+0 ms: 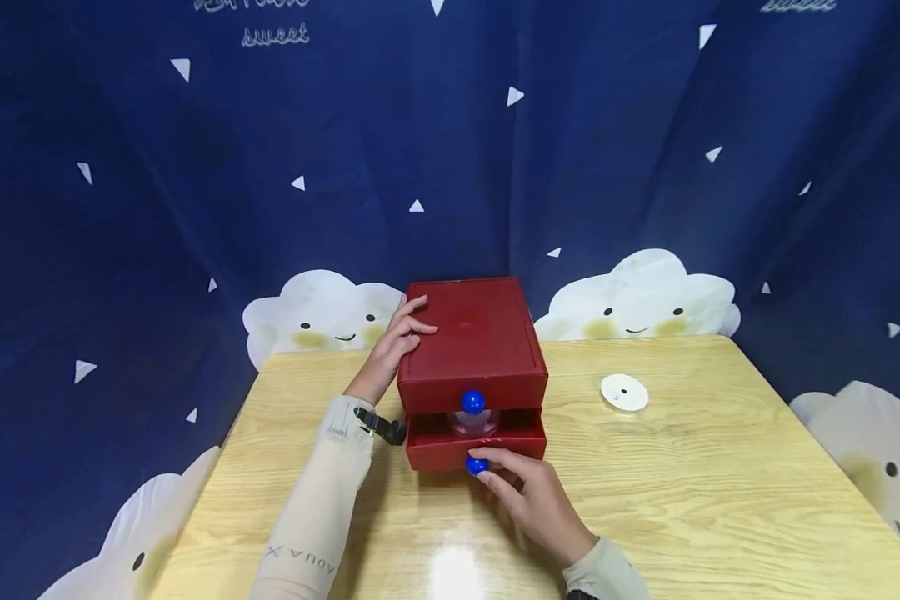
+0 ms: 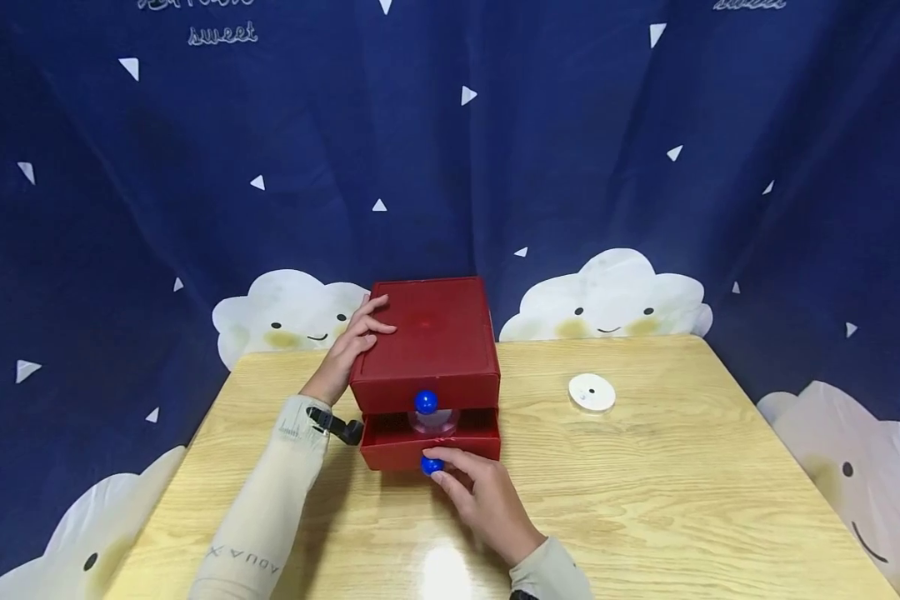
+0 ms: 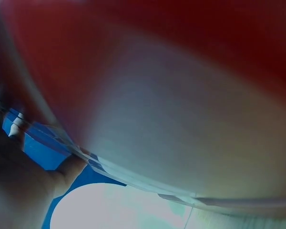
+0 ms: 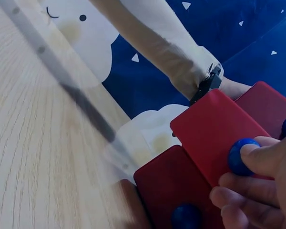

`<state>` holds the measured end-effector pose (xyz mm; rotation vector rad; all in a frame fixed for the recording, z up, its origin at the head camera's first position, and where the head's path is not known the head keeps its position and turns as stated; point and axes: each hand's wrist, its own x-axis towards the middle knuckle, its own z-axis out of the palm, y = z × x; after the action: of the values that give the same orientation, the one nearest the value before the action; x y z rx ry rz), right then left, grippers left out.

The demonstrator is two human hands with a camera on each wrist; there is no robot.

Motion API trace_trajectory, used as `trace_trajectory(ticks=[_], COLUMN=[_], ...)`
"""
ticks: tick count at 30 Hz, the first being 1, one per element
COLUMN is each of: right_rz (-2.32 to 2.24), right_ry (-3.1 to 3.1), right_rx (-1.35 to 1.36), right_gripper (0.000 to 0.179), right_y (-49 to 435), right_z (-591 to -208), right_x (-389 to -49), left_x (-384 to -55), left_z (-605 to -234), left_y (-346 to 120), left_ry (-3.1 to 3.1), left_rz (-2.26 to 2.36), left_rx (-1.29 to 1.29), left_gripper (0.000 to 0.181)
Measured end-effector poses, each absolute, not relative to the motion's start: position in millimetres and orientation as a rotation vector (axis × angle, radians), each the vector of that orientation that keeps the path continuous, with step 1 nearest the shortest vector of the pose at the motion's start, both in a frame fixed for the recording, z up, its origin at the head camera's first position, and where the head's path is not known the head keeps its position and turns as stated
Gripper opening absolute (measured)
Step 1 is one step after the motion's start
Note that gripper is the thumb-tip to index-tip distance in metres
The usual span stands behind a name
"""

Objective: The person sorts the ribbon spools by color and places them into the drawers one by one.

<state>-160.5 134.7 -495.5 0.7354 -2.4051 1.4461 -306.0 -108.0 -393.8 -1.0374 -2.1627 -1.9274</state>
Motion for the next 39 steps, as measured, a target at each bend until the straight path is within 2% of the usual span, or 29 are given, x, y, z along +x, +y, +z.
trace_trajectory(ticks=[29,39], right_rz=[1.322,1.344], right_ry=[-2.346,-2.341], right_rx=[0.607,0.598], right_gripper=[0.029,0.026], right_y=[124.3,130.5], right_z=[-498.3,-495.5], right_x=[-195.7,-196.6], left_x=[-308.1,-308.0], left_z=[-396.6,-397.0], left_y=[-111.5,-103.4], left_ry=[-2.158,-2.163], left_rz=[-1.899,-1.939], left_rx=[-1.049,-1.034], left_gripper=[0.032,0.031])
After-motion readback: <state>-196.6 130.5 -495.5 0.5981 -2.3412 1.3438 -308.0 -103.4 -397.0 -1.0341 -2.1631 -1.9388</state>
